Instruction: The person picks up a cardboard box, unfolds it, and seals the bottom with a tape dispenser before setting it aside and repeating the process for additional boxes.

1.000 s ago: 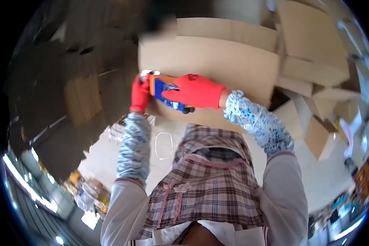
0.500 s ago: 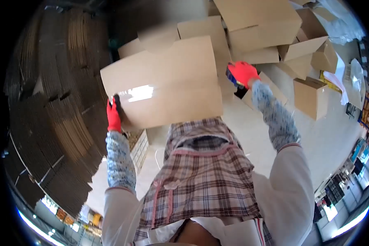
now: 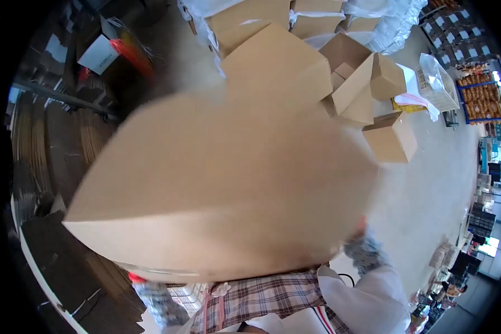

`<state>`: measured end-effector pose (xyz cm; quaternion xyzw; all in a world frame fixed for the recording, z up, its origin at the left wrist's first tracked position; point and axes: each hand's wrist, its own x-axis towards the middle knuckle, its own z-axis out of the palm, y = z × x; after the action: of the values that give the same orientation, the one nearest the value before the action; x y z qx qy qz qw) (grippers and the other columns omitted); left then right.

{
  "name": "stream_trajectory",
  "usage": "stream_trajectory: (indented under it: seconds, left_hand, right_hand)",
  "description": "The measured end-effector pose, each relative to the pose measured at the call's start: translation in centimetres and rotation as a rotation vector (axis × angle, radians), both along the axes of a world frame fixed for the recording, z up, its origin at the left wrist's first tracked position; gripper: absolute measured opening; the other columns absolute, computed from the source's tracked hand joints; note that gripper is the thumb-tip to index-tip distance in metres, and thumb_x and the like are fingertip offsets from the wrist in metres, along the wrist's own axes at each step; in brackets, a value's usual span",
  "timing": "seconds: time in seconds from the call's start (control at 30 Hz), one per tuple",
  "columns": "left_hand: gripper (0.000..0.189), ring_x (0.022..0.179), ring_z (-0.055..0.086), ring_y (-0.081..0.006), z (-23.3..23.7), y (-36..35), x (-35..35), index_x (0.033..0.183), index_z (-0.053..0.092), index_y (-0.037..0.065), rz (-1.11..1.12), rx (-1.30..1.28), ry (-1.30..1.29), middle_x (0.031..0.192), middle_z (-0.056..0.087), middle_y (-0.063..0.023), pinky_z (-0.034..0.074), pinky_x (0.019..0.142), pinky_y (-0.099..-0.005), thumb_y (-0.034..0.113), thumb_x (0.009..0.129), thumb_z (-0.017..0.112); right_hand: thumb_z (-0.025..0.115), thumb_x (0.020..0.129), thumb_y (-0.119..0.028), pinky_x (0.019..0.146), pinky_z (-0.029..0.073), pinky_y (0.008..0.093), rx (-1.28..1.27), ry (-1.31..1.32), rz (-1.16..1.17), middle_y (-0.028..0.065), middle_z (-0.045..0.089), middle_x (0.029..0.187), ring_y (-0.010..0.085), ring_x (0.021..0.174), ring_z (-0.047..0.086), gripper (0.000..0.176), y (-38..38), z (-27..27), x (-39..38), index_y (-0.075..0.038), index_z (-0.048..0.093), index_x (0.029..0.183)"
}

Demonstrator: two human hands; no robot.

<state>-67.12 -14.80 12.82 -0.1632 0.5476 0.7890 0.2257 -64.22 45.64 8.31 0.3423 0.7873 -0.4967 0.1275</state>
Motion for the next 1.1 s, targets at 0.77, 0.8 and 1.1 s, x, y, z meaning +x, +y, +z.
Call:
stream_trajectory:
  seconds: [0.77,0.8,1.1]
  left_hand:
    - [0.085,0.132,0.035,-0.0382,-36.3,-5.7,6.6,0.141,0.03,-0.004,0.043,-1.31,-0.577,0.139,0.04,-0.0259,0.027,0.11,-0.0408,0.052,0.085,0.058]
    - [0.085,0.132,0.035,-0.0382,-39.0,-6.0,7.6,0.141,0.03,-0.004,0.033,-1.296,-0.594,0.139,0.04,-0.0259,0.027,0.11,-0.0408,0.052,0.085,0.058]
    - [0.07,0.125,0.046,-0.0296,-29.3,-8.0,11.8,0.13,0.049,-0.004,0.264,-0.938,-0.374,0.131,0.052,-0.021,0.032,0.106,-0.0372,0.053,0.09,0.051]
  right_hand:
    - [0.057,0.089,-0.009,0.095,0.04,0.0308,0.362,0.224,0.047,0.0141,0.05,0.129,0.0235,0.115,0.051,0.073,-0.6,-31.7,-3.5,-0.008,0.014,0.148]
    - [0.061,0.083,0.0,0.103,0.031,0.0304,0.404,0.258,0.057,0.0137,0.032,0.142,0.0228,0.128,0.037,0.08,-2.9,-31.9,-4.5,-0.008,0.015,0.148]
    - [0.06,0.086,-0.019,0.094,0.04,0.0357,0.462,-0.348,0.195,0.0205,0.053,0.12,0.0314,0.115,0.051,0.043,-5.6,-25.8,-3.8,-0.002,0.048,0.123]
